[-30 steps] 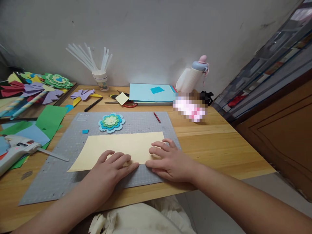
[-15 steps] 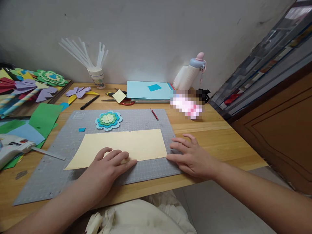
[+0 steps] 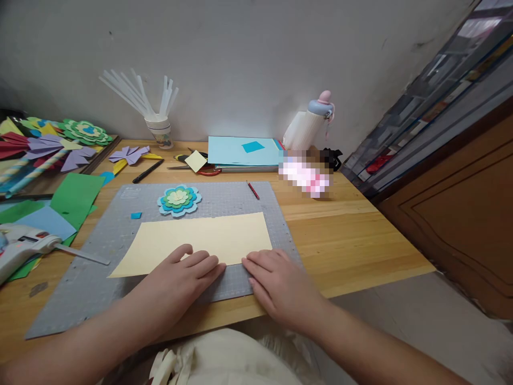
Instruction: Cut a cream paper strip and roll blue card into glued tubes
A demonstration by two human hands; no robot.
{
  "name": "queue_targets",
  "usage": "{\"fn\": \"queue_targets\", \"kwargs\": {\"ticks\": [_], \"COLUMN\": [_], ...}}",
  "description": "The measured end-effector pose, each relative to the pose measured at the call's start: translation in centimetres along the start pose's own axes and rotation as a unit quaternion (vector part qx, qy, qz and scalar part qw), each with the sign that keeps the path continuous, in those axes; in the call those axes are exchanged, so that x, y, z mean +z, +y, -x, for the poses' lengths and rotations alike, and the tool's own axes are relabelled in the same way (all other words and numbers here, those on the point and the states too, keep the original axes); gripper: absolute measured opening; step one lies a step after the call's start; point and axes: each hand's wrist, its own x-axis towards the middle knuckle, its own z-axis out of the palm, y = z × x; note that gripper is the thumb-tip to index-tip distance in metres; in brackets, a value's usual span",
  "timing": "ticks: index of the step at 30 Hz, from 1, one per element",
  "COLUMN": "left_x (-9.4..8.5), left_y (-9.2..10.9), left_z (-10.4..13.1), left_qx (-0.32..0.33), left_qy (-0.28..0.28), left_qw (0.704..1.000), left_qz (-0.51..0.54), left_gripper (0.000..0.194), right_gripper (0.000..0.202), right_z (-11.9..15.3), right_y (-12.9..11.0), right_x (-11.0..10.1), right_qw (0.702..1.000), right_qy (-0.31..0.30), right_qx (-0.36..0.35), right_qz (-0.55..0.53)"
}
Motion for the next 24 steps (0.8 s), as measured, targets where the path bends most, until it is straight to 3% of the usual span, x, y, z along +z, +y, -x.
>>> {"fn": "queue_targets", "kwargs": {"ticks": [9,14,18,24], "left_x": [-0.1,-0.7,-1.5,-2.1], "left_y": [-0.3,-0.1,-0.4,-1.1], "left_z": [-1.8,-2.5,-1.6,1.5], "left_qx": [0.039,0.03,0.018,-0.014], "left_qy": [-0.016,-0.009,-0.023,-0.044], "left_qw": [0.998,0.999,1.0,0.999], "left_qz": [0.035,0.015,-0.001,-0.012], "left_gripper": [0.051,0.042,0.034,0.04], "right_gripper": [0.043,0.039,0.037,0.036], "right_z": [0.2,0.3,0.3,0.4], "right_y": [-1.3,-1.6,-1.5,-1.5], "right_x": [2.7,3.1,3.1,3.2], "right_qw": [0.992,0.987,0.987,0.986], "right_qy": [0.093,0.122,0.126,0.127], "right_qx": [0.079,0.1,0.1,0.106], "right_qz": [-0.029,-0.031,-0.03,-0.024]}}
